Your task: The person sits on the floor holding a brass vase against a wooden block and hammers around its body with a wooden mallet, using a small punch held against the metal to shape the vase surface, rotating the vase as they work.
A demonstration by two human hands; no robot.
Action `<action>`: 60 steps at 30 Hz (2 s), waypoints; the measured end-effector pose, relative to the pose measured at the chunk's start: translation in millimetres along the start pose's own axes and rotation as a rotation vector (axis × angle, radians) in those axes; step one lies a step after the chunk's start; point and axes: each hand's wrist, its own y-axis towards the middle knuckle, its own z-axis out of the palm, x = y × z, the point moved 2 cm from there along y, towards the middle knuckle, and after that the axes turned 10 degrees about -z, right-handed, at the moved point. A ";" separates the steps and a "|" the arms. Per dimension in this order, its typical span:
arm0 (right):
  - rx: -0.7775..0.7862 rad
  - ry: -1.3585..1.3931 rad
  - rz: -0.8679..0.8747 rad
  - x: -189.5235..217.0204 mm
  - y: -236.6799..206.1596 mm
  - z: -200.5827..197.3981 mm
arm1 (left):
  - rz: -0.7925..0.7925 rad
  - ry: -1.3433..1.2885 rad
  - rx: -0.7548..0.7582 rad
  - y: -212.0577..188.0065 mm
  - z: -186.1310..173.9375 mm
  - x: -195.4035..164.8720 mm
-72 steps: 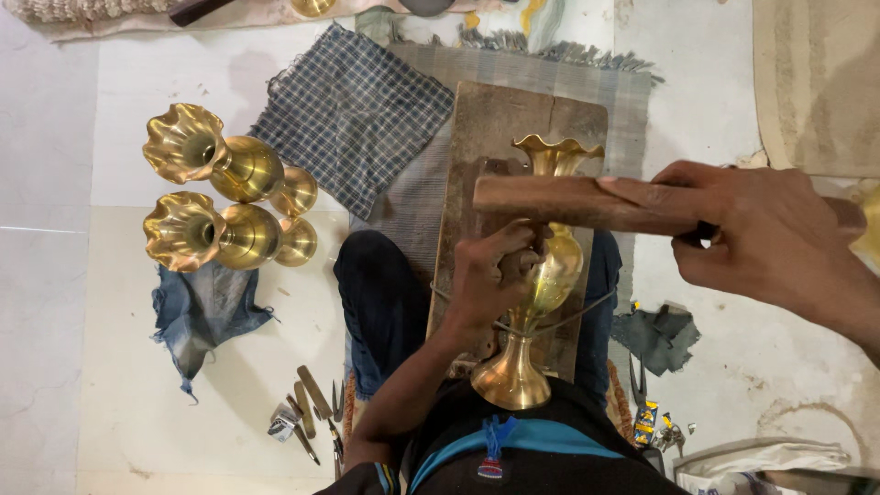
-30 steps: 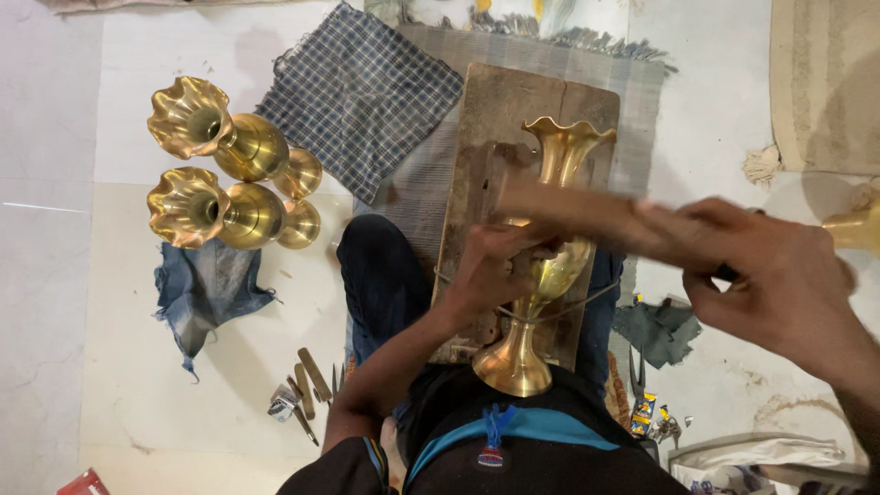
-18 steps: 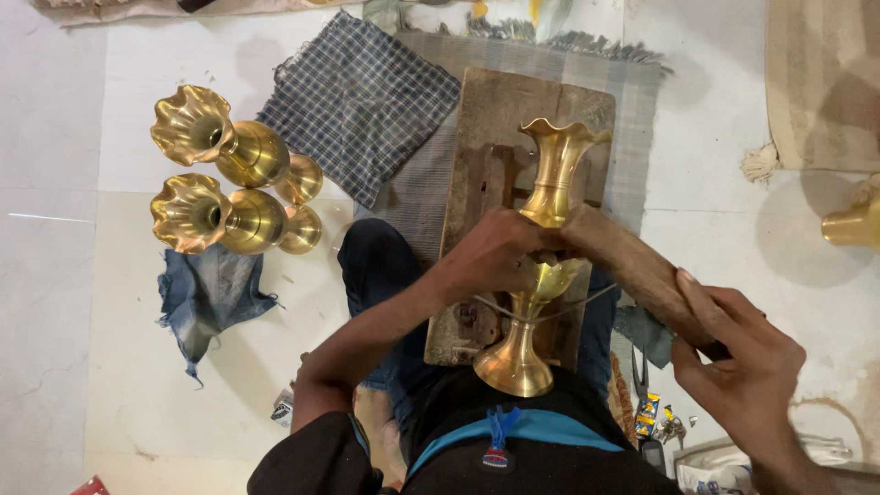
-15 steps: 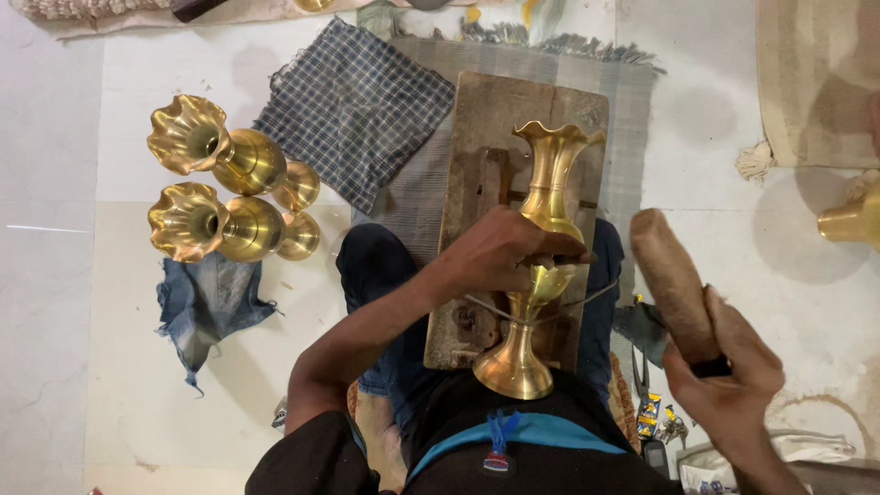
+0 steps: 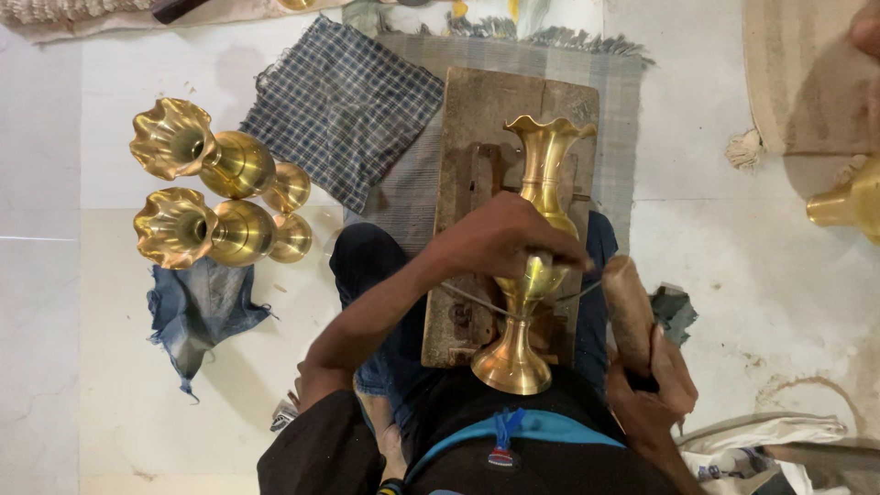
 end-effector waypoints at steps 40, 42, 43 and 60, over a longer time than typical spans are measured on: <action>1.249 -0.780 -0.479 116.8 298.5 -11.2 | -0.478 -0.285 -1.098 -42.7 64.2 -24.2; 1.193 -0.710 -0.571 124.1 299.6 -7.2 | -0.406 -0.164 -1.148 -43.3 66.8 -27.7; 1.143 -0.701 -0.659 127.9 301.2 -5.9 | -0.427 -0.204 -1.157 -44.1 69.3 -27.6; 1.210 -0.537 -0.602 156.4 302.2 2.5 | -0.369 -0.182 -1.226 -50.2 88.7 -13.8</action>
